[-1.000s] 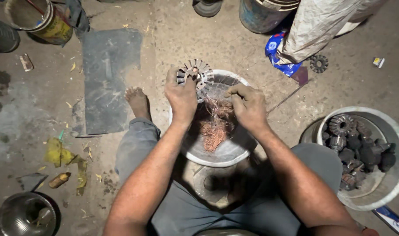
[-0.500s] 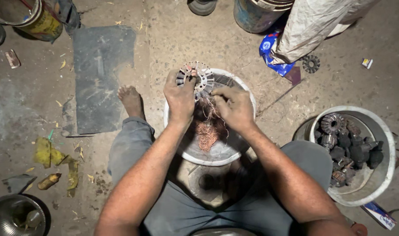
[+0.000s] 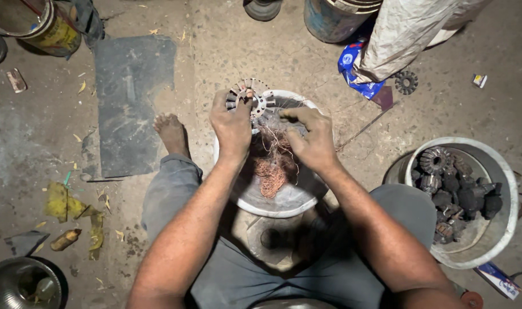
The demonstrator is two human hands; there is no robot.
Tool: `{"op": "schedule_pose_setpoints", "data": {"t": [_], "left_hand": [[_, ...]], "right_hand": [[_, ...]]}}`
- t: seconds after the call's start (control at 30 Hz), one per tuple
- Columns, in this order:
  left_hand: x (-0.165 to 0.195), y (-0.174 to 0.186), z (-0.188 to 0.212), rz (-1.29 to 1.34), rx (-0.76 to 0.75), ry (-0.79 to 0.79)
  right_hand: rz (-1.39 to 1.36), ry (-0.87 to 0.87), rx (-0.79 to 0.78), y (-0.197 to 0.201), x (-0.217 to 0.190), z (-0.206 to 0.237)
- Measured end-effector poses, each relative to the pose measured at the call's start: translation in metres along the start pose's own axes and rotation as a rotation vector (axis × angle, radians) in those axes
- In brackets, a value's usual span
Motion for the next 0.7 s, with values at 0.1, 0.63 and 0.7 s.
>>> {"op": "schedule_pose_setpoints", "data": {"t": [0.1,0.63,0.7], "left_hand": [[-0.001,-0.003,0.003,0.014,-0.020,0.002],[-0.007,-0.005,0.005,-0.004,-0.010,0.053],[-0.007,-0.006,0.006,-0.018,-0.010,0.046]], "right_hand": [[0.003,0.009,-0.005,-0.003,-0.012,0.001],[0.028,-0.026,-0.046,-0.005,0.006,0.001],[0.005,0.008,-0.028,-0.006,-0.005,0.001]]}}
Point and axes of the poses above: each hand's wrist, its own z-axis away from the middle knuckle, its own y-axis out of the back of the hand, x = y × z, the point moved 9 cm from there along -z, towards the middle knuckle, and after that the axes turned 2 degrees about z, right-handed, at the moved point
